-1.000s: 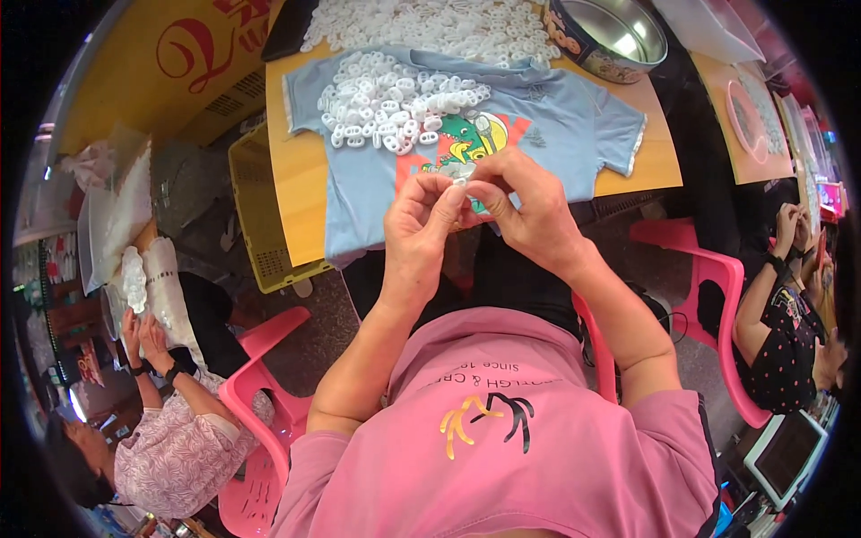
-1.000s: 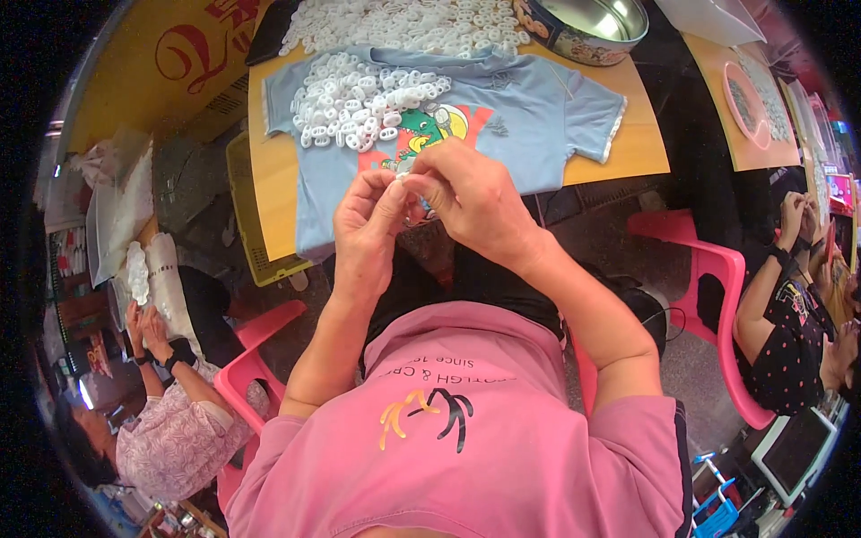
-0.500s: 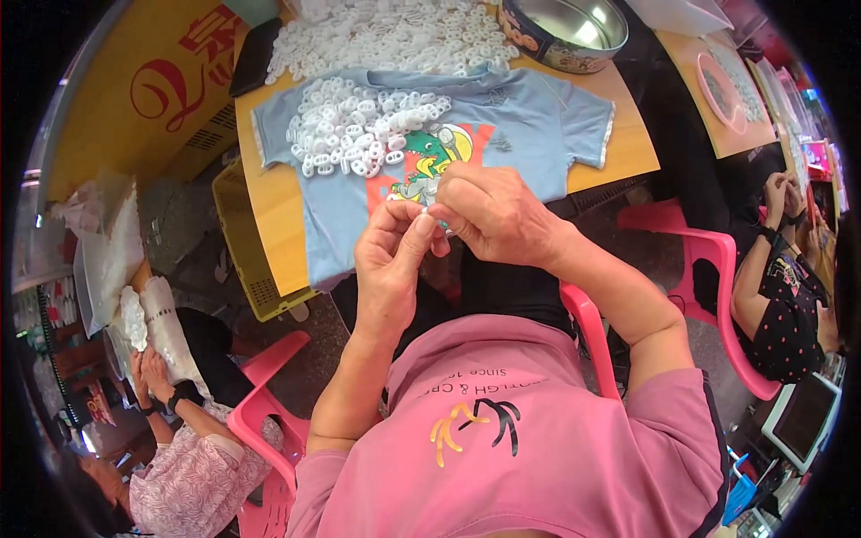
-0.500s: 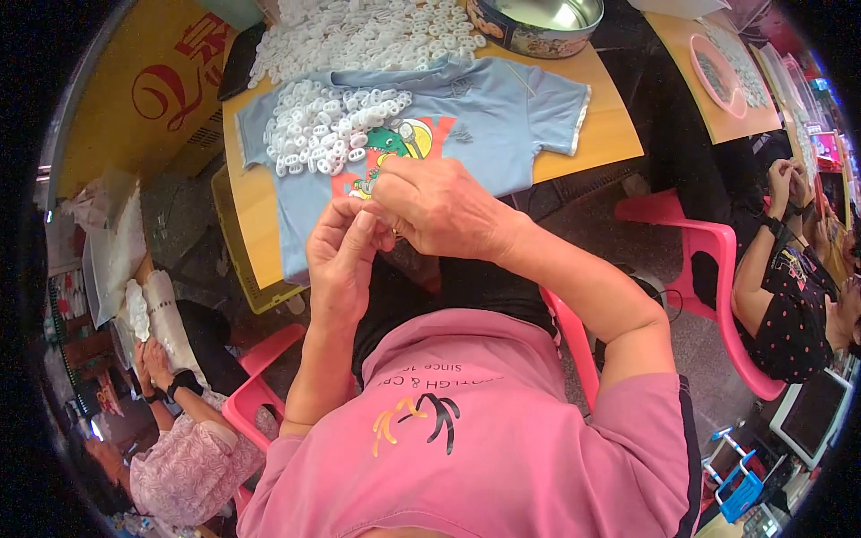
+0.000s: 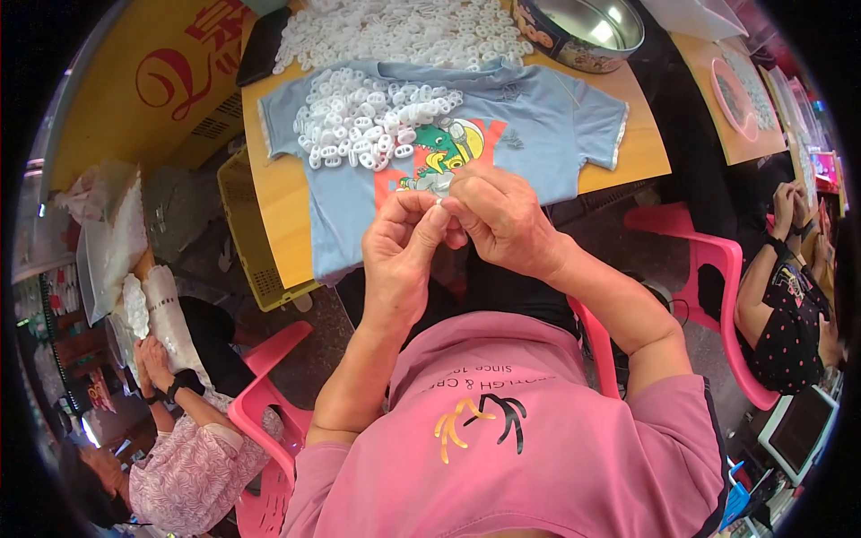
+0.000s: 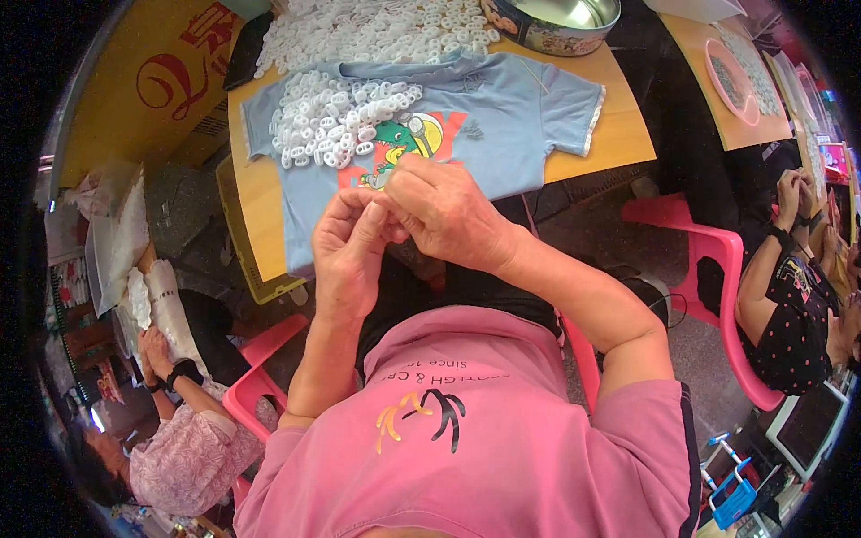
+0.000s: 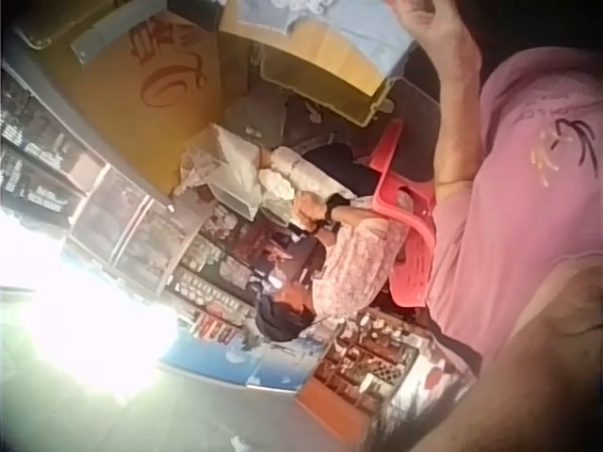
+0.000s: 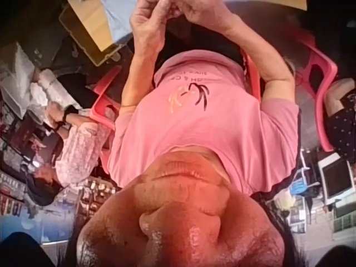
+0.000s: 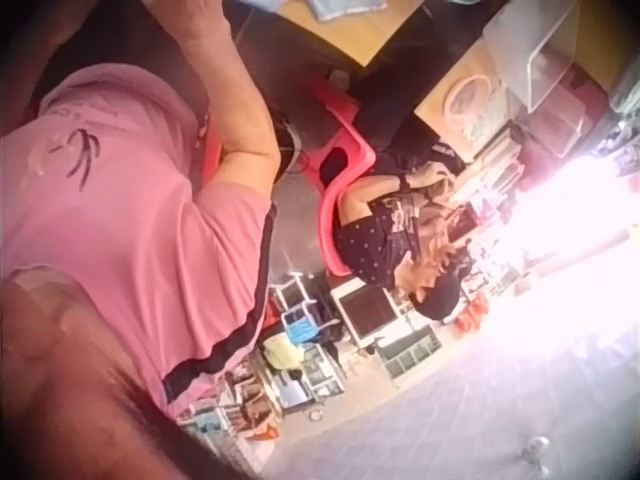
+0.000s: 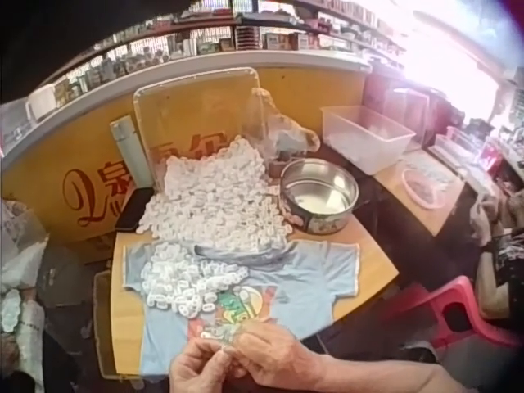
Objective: Applying small white plastic decorative elements to a graphic on a light blue t-shirt.
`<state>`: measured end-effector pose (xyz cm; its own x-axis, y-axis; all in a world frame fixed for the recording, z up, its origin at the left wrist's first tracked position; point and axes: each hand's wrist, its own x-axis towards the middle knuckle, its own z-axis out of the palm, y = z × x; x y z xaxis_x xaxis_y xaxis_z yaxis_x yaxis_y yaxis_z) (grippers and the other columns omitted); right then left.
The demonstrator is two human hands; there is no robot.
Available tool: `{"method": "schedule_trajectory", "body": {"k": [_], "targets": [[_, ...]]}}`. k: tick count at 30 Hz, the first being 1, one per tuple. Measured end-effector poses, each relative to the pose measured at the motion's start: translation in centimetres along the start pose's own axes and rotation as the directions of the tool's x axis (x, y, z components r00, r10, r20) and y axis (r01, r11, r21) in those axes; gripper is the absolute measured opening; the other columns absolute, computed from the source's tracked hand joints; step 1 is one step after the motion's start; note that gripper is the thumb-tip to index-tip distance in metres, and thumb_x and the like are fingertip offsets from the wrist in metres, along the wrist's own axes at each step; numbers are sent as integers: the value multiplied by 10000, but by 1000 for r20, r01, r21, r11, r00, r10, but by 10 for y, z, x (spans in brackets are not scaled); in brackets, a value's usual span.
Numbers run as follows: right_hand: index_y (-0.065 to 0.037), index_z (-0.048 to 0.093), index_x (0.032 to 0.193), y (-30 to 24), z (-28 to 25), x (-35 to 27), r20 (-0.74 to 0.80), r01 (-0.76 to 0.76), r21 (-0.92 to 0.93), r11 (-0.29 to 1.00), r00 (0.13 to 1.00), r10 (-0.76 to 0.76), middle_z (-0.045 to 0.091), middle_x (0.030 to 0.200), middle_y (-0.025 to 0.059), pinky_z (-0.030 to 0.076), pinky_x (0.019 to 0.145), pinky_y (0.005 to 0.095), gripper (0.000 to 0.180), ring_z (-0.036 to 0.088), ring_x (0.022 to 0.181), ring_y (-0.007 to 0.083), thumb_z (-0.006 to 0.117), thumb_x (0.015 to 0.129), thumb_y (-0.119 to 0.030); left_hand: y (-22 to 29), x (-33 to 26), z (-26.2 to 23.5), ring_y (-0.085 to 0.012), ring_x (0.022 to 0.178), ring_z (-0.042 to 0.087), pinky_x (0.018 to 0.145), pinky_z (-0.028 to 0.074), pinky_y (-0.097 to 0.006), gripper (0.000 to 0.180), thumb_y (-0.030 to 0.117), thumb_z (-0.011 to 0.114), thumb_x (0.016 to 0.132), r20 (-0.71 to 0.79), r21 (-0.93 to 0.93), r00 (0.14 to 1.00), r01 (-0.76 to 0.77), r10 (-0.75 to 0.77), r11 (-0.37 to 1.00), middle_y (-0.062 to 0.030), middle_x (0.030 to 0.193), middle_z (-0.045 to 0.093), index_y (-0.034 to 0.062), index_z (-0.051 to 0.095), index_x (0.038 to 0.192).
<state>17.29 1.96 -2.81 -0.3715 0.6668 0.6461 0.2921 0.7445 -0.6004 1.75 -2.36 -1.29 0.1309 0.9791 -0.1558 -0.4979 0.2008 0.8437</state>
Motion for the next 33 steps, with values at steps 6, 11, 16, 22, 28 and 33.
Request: {"method": "schedule_trajectory", "body": {"k": [6,11,16,22,28,33], "targets": [[-14,510,783,-12,14,20,47,-49,15,999,998,48,519,698,113,416,524,388,157,513,594,282,604,901,-58,10,-2,-21,-116,750,621,688,503,-229,125,108,594,953,-37,-15,999,-18,18,1000,-49,860,635,20,545,1027],[2,580,827,20,26,35,21,-121,65,991,993,119,518,726,128,420,582,384,154,538,650,309,635,885,-129,7,7,-54,-118,742,611,701,505,-242,88,93,589,950,-193,48,977,-86,93,995,-53,878,633,36,555,1008],[-31,629,864,47,33,41,123,-145,-245,959,976,179,578,802,118,462,595,402,118,601,693,324,622,874,-148,9,6,-68,-126,748,608,719,503,-255,76,77,591,944,-256,41,956,-139,145,989,-60,868,631,34,557,997],[-63,619,880,47,40,44,235,-11,-431,902,964,125,582,835,105,484,565,421,86,626,678,321,627,835,-136,6,9,-63,-123,749,614,709,502,-252,83,80,599,941,-241,29,962,-124,127,992,-60,855,631,34,558,995],[-51,601,937,36,38,42,262,-53,-485,873,943,203,577,834,118,485,577,426,136,635,712,332,633,843,-144,7,21,-41,-122,730,619,692,502,-255,92,87,604,939,-220,3,966,-138,135,990,-65,859,637,28,558,993],[-42,640,1029,38,27,33,80,-113,-259,959,987,138,631,883,115,492,601,349,193,627,694,252,647,876,-159,9,23,-33,-114,729,611,691,497,-252,95,88,603,938,-179,-26,970,-174,167,984,-64,861,637,18,558,984]]}}
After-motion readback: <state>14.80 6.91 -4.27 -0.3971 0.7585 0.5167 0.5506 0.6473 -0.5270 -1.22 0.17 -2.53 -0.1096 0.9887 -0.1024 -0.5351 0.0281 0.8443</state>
